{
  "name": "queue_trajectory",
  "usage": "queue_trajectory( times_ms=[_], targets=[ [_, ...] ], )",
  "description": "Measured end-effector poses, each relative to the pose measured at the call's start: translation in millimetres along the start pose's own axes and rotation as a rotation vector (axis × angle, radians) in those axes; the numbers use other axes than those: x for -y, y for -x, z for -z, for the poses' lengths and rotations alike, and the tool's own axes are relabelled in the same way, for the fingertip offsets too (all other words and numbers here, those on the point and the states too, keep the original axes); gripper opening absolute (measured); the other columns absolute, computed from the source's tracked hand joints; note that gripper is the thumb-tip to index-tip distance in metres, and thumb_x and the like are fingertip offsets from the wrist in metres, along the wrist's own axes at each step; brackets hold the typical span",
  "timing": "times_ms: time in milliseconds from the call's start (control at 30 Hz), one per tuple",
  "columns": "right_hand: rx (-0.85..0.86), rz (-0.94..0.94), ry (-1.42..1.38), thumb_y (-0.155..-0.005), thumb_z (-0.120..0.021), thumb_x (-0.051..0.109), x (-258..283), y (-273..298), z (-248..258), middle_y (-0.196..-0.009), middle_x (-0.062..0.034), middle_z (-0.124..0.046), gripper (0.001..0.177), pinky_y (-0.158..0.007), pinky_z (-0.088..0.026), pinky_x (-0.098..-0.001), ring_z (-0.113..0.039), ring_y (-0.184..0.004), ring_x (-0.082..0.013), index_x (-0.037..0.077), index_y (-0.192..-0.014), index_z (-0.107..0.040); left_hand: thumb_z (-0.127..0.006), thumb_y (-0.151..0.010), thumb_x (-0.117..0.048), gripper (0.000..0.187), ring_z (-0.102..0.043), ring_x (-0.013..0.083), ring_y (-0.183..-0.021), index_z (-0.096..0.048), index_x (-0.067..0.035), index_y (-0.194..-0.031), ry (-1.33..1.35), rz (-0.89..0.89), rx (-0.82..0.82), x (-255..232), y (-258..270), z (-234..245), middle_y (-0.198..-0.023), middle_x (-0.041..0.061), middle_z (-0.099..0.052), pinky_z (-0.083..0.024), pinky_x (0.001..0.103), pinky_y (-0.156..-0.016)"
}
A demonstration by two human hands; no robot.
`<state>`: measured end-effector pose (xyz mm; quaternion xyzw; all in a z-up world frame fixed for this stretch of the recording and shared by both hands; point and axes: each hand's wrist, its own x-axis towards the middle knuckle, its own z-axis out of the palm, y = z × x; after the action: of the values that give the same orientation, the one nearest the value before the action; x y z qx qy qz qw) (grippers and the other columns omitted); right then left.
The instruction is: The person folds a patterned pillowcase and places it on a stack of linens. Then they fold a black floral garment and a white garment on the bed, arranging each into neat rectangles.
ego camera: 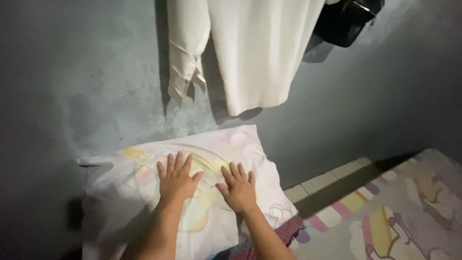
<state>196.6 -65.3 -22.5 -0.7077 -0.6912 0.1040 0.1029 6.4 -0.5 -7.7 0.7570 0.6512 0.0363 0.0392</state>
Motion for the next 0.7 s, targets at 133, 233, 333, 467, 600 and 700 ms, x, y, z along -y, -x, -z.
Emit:
queue_trajectory(
  times_ms=[133, 233, 333, 467, 600, 700],
  targets=[
    [-0.054, -0.193, -0.062, -0.105, -0.040, 0.055, -64.1, 11.6, -13.4, -0.169, -0.0064, -0.029, 0.061, -0.123, -0.016, -0.0658, -0.023, -0.156, -0.0350, 0.030, -0.161, -0.033, -0.036, -0.099, -0.067, 0.072, -0.020, 0.0312, -0.159, -0.033, -0.031, -0.161, -0.071, -0.008, -0.013, 0.8, -2.2, -11.9, -0.170, 0.006, -0.029, -0.008, 0.060, -0.125],
    [-0.119, -0.456, -0.100, -0.104, -0.032, 0.066, -130.4, 11.8, -40.1, -0.168, -0.0047, -0.031, 0.064, -0.119, -0.021, -0.0680, -0.024, -0.156, -0.0342, 0.037, -0.162, -0.033, -0.032, -0.097, -0.071, 0.076, -0.014, 0.0330, -0.160, -0.029, -0.033, -0.163, -0.055, 0.015, 0.003, -3.4, -4.6, -15.0, -0.172, 0.006, -0.024, -0.007, 0.064, -0.124],
    [-0.188, -0.526, -0.135, -0.106, -0.037, 0.058, -171.5, 22.7, -53.1, -0.166, -0.0088, -0.036, 0.060, -0.119, -0.024, -0.0678, -0.029, -0.154, -0.0377, 0.033, -0.160, -0.037, -0.032, -0.100, -0.069, 0.074, -0.013, 0.0347, -0.159, -0.028, -0.031, -0.163, -0.086, 0.047, -0.025, -9.4, -4.2, -27.9, -0.172, 0.007, -0.022, -0.005, 0.063, -0.124],
    [-0.203, -0.482, -0.239, -0.104, -0.051, 0.052, -176.5, 44.1, -46.9, -0.165, -0.0128, -0.035, 0.058, -0.119, -0.020, -0.0671, -0.029, -0.154, -0.0397, 0.030, -0.157, -0.042, -0.046, -0.094, -0.069, 0.077, -0.027, 0.0408, -0.155, -0.044, -0.025, -0.157, -0.049, -0.006, -0.249, -35.3, 15.8, -30.6, -0.167, 0.013, -0.036, -0.018, 0.063, -0.122],
    [-0.154, -0.466, -0.313, -0.103, -0.057, 0.048, -165.9, 63.1, -31.9, -0.167, -0.0134, -0.031, 0.059, -0.120, -0.015, -0.0670, -0.024, -0.156, -0.0382, 0.027, -0.157, -0.043, -0.056, -0.088, -0.069, 0.081, -0.030, 0.0439, -0.153, -0.048, -0.022, -0.154, -0.026, -0.143, -0.301, -72.3, 42.8, -34.1, -0.163, 0.017, -0.039, -0.020, 0.066, -0.120],
    [-0.137, -0.435, -0.333, -0.103, -0.055, 0.049, -168.5, 76.7, -31.3, -0.167, -0.0148, -0.030, 0.059, -0.121, -0.014, -0.0673, -0.024, -0.156, -0.0386, 0.026, -0.157, -0.043, -0.053, -0.088, -0.073, 0.084, -0.024, 0.0429, -0.155, -0.046, -0.023, -0.155, -0.042, -0.199, -0.225, -98.5, 61.5, -40.9, -0.165, 0.016, -0.034, -0.013, 0.067, -0.121]
  ],
)
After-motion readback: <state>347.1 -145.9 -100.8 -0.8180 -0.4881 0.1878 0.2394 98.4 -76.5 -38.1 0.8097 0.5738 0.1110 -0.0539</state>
